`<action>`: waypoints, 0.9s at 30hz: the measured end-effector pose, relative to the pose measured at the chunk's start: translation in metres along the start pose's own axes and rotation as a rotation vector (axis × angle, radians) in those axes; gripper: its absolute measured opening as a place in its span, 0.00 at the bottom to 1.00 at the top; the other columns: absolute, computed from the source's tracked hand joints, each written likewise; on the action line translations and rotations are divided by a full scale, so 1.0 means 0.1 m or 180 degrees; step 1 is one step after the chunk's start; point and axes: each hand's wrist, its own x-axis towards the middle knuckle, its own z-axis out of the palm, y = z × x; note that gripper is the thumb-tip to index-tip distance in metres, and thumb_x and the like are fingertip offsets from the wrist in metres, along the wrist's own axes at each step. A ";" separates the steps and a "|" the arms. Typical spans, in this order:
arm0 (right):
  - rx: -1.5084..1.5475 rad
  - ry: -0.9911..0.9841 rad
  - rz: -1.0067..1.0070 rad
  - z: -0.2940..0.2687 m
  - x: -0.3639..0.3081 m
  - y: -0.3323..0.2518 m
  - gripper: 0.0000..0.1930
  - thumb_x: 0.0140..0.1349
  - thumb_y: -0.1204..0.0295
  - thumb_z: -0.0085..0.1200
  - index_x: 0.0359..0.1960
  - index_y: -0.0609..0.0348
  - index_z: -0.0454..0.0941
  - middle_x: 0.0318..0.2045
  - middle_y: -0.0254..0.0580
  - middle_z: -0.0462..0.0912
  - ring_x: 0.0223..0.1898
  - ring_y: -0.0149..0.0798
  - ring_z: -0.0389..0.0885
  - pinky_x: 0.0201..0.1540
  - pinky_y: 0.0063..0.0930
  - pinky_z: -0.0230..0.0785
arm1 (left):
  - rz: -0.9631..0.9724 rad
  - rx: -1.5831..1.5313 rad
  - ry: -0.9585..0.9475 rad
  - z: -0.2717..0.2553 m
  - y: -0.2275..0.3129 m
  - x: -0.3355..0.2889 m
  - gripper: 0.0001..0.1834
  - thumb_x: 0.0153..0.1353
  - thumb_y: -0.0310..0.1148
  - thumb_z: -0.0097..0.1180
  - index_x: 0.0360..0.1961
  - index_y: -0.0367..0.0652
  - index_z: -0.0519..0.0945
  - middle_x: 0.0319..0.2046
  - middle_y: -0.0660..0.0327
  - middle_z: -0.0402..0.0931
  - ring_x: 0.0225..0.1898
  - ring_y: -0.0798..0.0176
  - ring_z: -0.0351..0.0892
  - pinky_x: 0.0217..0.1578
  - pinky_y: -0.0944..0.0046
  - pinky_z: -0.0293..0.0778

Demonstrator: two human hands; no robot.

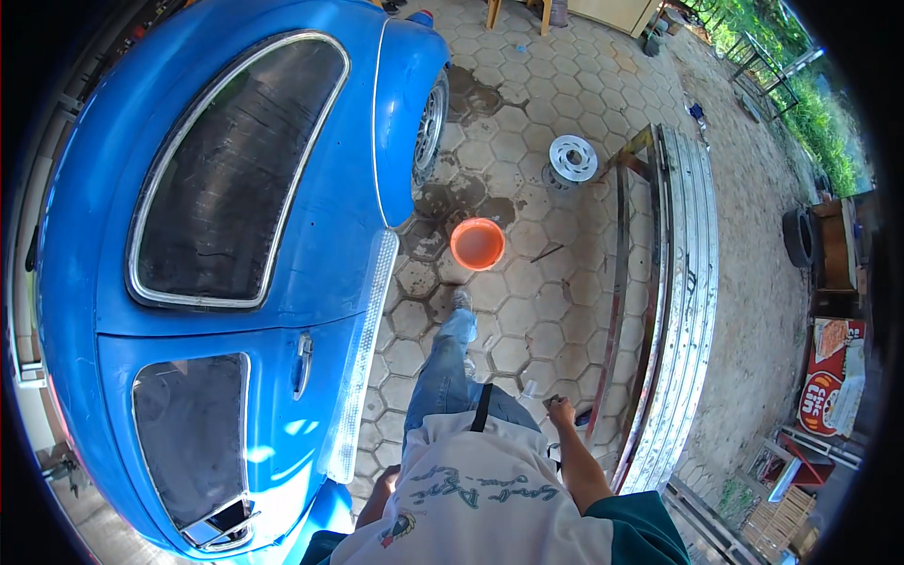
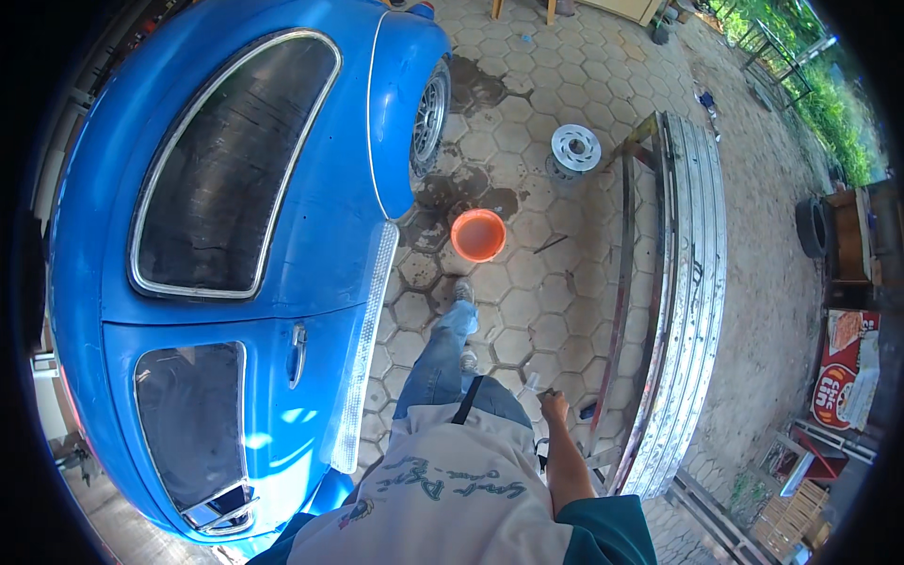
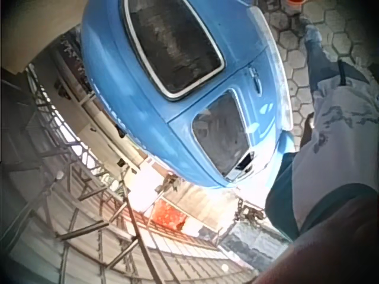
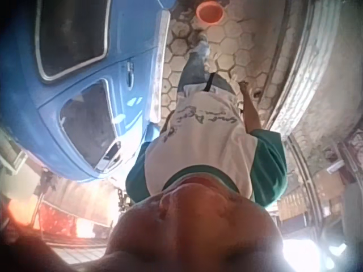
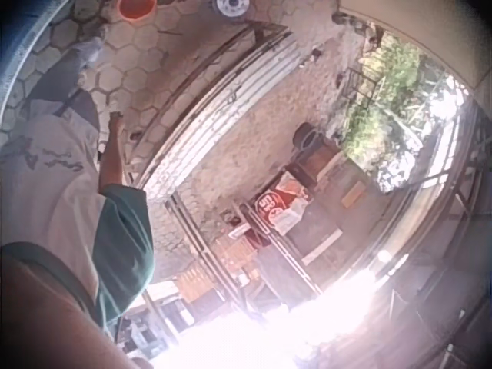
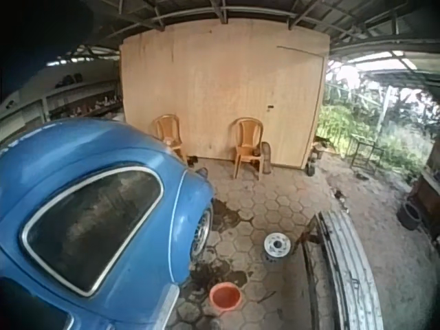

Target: The person sands the roof and upper body of a car using sandpaper, periodically dipping the sandpaper into a bucket of water.

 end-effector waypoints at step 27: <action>-0.3317 -0.0037 -0.2961 3.05 5.39 -3.91 0.15 0.68 0.68 0.48 0.55 0.44 0.78 0.49 0.40 0.82 0.57 0.42 0.80 0.54 0.43 0.72 | 0.0615 0.0507 0.2202 0.56 5.10 1.85 0.20 0.54 0.36 0.67 0.50 0.52 0.82 0.55 0.57 0.74 0.56 0.47 0.73 0.57 0.48 0.71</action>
